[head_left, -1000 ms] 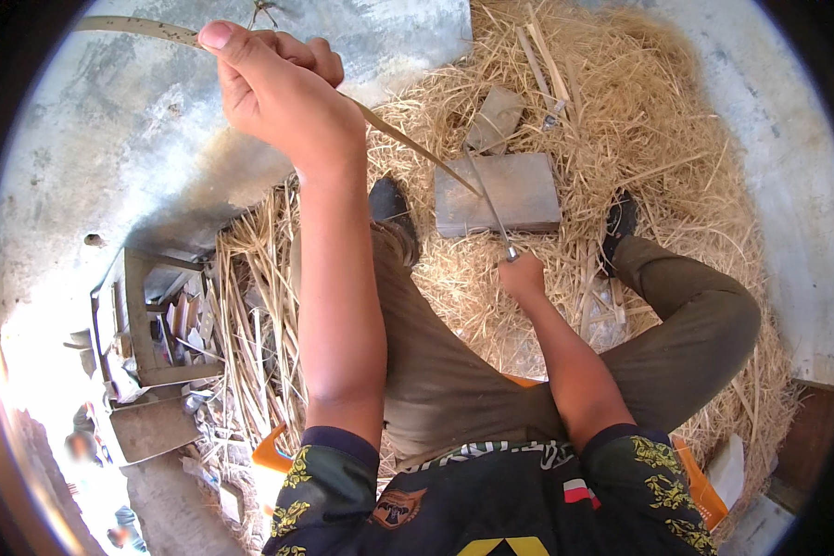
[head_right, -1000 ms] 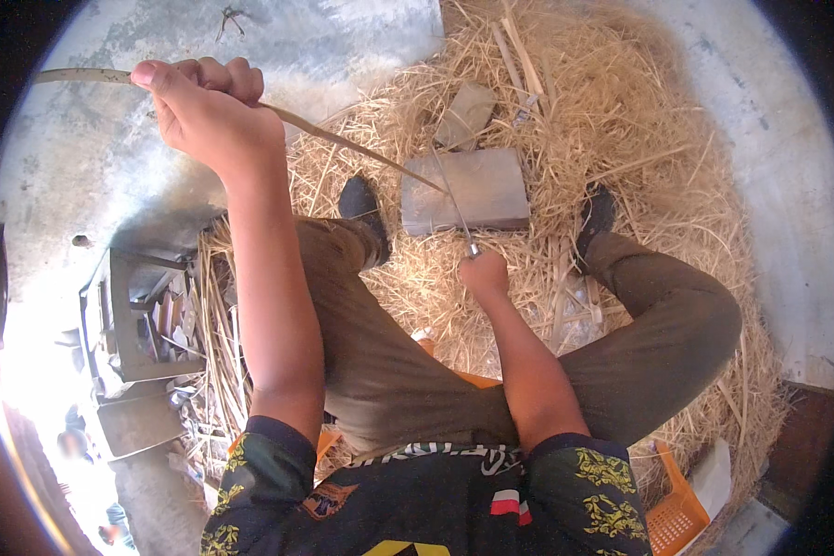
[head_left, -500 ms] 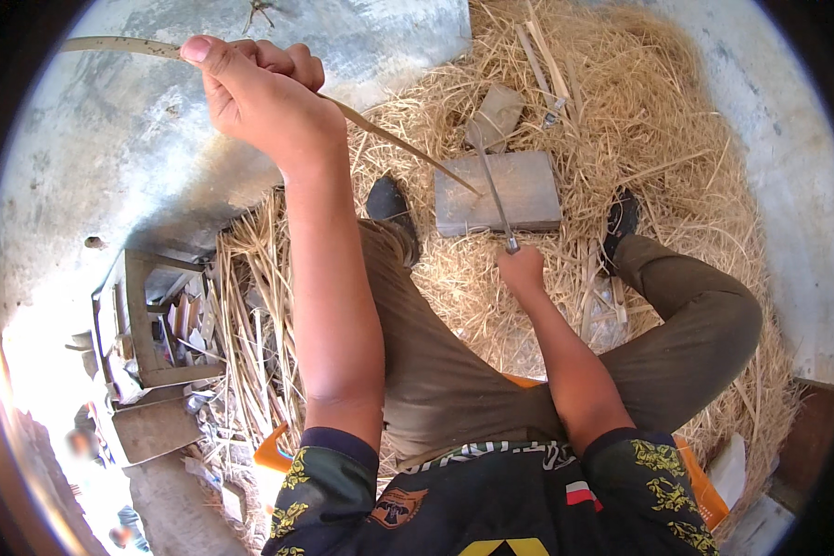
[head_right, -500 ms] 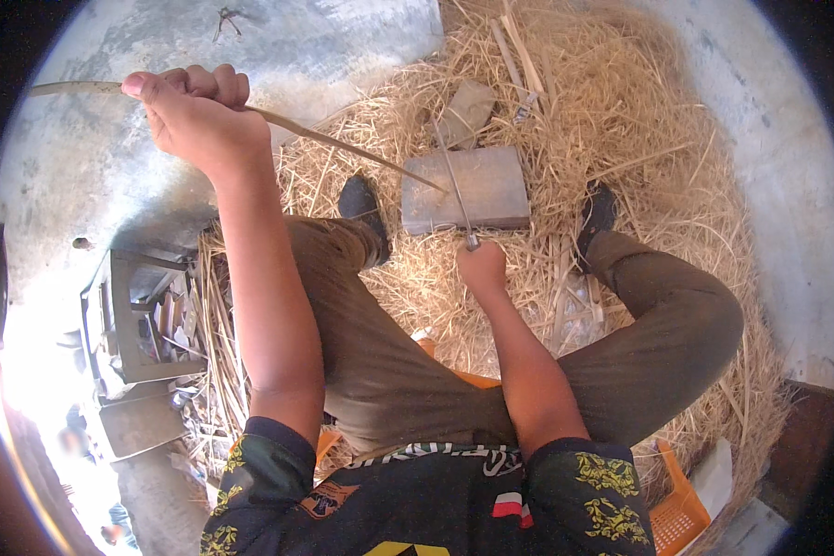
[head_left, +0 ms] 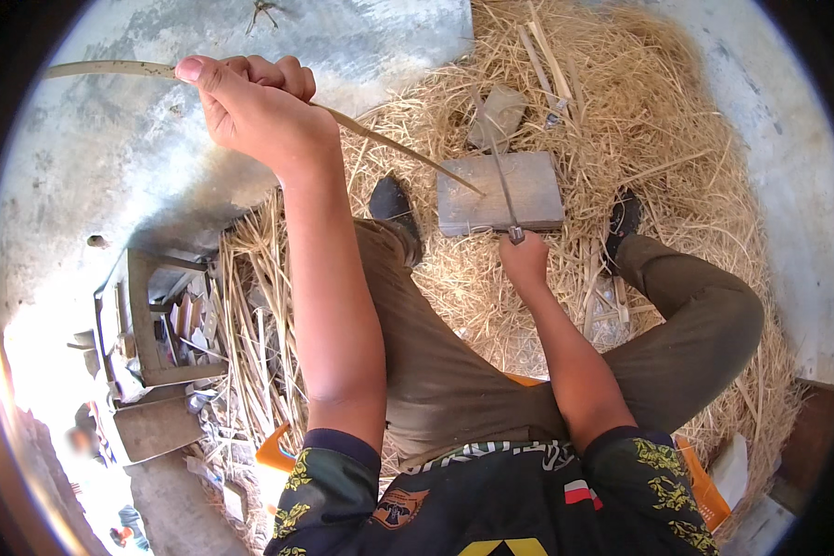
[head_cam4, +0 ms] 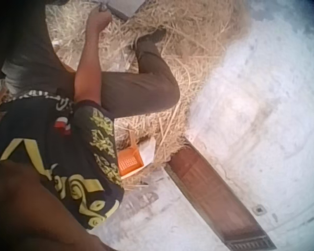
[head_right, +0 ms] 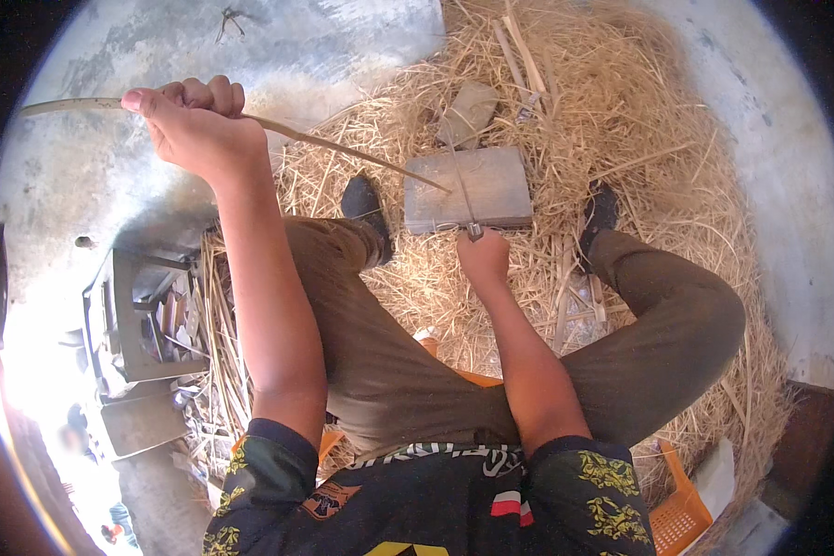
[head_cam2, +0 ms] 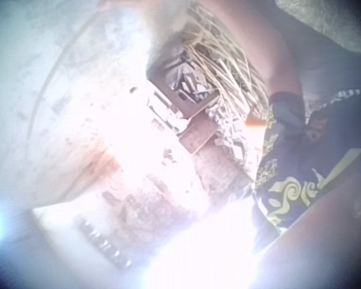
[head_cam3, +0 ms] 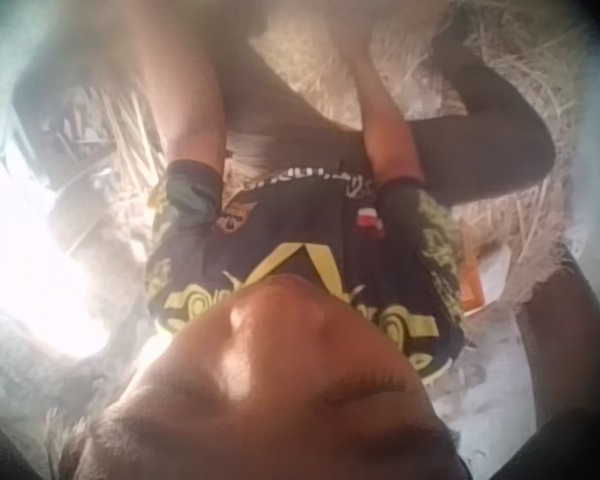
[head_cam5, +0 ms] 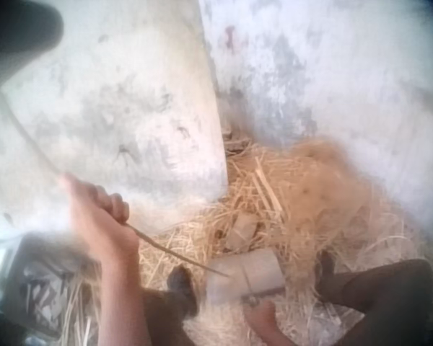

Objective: The person sits on a straw-covered floor and uses a large knife to shave and smooth a long bamboo stick. They repeatedly draw the knife along the stick's length to remove the outer layer, occasionally rotating the stick to work on different sides.

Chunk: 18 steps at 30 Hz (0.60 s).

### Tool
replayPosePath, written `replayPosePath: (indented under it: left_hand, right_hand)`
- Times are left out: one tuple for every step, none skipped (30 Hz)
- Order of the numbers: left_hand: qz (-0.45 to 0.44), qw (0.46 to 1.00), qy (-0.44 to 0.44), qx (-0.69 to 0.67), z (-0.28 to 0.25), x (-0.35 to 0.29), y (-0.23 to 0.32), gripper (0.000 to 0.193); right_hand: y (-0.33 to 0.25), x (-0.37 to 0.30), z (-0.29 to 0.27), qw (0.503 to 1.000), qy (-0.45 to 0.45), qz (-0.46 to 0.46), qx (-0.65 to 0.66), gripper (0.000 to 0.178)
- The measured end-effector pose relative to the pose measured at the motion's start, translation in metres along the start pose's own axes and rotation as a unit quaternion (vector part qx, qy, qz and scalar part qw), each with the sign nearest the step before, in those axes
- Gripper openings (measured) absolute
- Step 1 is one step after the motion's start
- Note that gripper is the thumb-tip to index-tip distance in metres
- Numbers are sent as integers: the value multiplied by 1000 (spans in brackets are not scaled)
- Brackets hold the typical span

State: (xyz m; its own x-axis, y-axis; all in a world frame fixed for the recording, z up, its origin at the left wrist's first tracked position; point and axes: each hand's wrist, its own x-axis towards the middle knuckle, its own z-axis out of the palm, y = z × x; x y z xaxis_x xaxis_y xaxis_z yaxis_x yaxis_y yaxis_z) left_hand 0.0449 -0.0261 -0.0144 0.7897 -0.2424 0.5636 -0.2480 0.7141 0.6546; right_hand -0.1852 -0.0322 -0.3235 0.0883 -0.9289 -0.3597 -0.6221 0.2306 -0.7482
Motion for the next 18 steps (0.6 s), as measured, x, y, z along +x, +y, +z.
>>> replayPosePath:
  left_hand:
    - [0, 1000, -3, 0, -1, 0, -1, 61]
    - [0, 1000, -6, -3, 1, 0, -2, 61]
    - [0, 1000, -11, -10, 7, -1, -3, 61]
    - [-2, 1000, -10, -30, 11, -4, -2, 59]
    - [-4, 999, -9, -45, 11, -6, 0, 57]
    - [-7, 998, -8, -61, 11, -6, 0, 56]
    - [0, 998, -9, -63, 10, -4, 0, 56]
    - [3, 998, -10, -62, 7, -2, -1, 56]
    - [7, 998, -11, -62, 3, -1, -3, 56]
    - [10, 998, -15, -61, 1, 0, -4, 56]
    - [13, 998, -20, -61, -1, 1, -5, 56]
    - [16, 998, -24, -61, -2, 1, -5, 55]
    - [11, 998, -19, -60, -3, 1, -6, 55]
    - [5, 998, -16, -62, 1, -1, -6, 55]
    - [2, 998, -14, -64, 5, -1, -5, 55]
    - [0, 998, -11, -63, 6, -1, -4, 54]
    - [0, 998, -7, -60, 5, -2, -3, 54]
    - [-1, 998, -3, -58, 5, -2, -3, 54]
  right_hand:
    - [5, 0, 4, 1000, 1, -5, 30, 32]
    - [19, 2, 11, 1000, 9, 13, -18, 33]
    - [40, 5, 17, 997, 22, 31, -65, 33]
    - [51, 8, 20, 992, 31, 48, -113, 33]
    - [48, 8, 19, 993, 21, 46, -111, 33]
    - [46, 8, 17, 993, 11, 45, -108, 34]
    - [43, 9, 14, 993, 2, 43, -106, 34]
    - [39, 6, 12, 996, -7, 39, -79, 34]
    - [30, 5, 9, 998, -14, 35, -53, 34]
    - [21, 4, 5, 999, -22, 31, -27, 34]
    - [13, 3, 3, 1000, -16, 14, -4, 34]
    - [5, 2, 1, 1000, -11, -4, 18, 34]
    - [1, 1, 1, 999, -6, -21, 40, 34]
    - [6, 1, 2, 1000, -13, 4, 16, 34]
    - [16, 1, 6, 999, -20, 25, -7, 33]
    - [26, 0, 9, 998, -27, 47, -30, 32]
    - [35, -5, 11, 996, -21, 62, -64, 32]
    - [44, -12, 13, 992, -14, 78, -98, 31]
